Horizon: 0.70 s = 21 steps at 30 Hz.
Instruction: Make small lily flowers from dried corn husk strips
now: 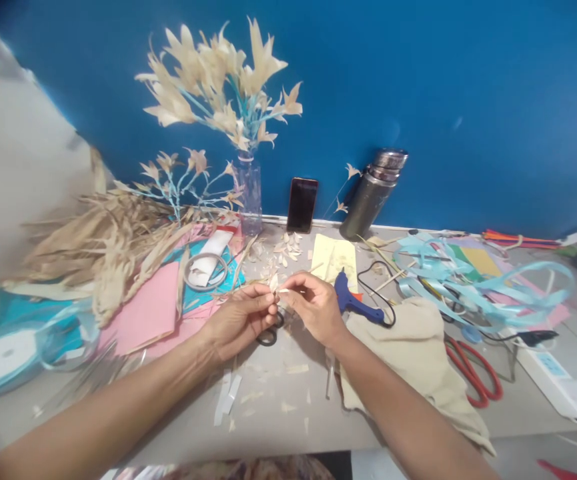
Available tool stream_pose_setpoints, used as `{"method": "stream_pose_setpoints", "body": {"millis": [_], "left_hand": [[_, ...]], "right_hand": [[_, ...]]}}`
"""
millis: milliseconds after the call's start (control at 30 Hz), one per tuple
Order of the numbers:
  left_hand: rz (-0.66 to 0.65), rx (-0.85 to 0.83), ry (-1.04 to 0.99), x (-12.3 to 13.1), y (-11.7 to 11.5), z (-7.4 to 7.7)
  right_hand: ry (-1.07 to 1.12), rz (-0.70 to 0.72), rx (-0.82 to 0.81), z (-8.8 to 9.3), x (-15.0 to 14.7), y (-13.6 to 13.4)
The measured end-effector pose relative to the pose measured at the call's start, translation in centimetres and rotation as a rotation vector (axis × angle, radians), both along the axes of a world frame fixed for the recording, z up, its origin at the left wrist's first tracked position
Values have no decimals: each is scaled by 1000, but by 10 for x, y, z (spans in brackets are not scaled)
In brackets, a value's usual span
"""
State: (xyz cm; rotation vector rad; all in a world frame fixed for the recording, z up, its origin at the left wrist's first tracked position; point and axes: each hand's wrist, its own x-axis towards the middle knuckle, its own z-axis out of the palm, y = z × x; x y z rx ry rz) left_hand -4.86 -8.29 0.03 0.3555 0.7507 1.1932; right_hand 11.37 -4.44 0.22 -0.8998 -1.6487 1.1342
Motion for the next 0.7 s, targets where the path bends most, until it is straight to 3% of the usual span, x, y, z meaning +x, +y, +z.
{"method": "stream_pose_setpoints", "body": {"millis": [367,533,700], "left_hand": [[-3,-16,53,2,2,-5],[21,24,163,3,1,-4],[128,103,371,3,-1,-3]], "right_hand": [[-19,-95,-26,-3,-10,-6],[-50,-112,-30,-4,-11,-7],[-59,-93,-26,-8,-9,-9]]}}
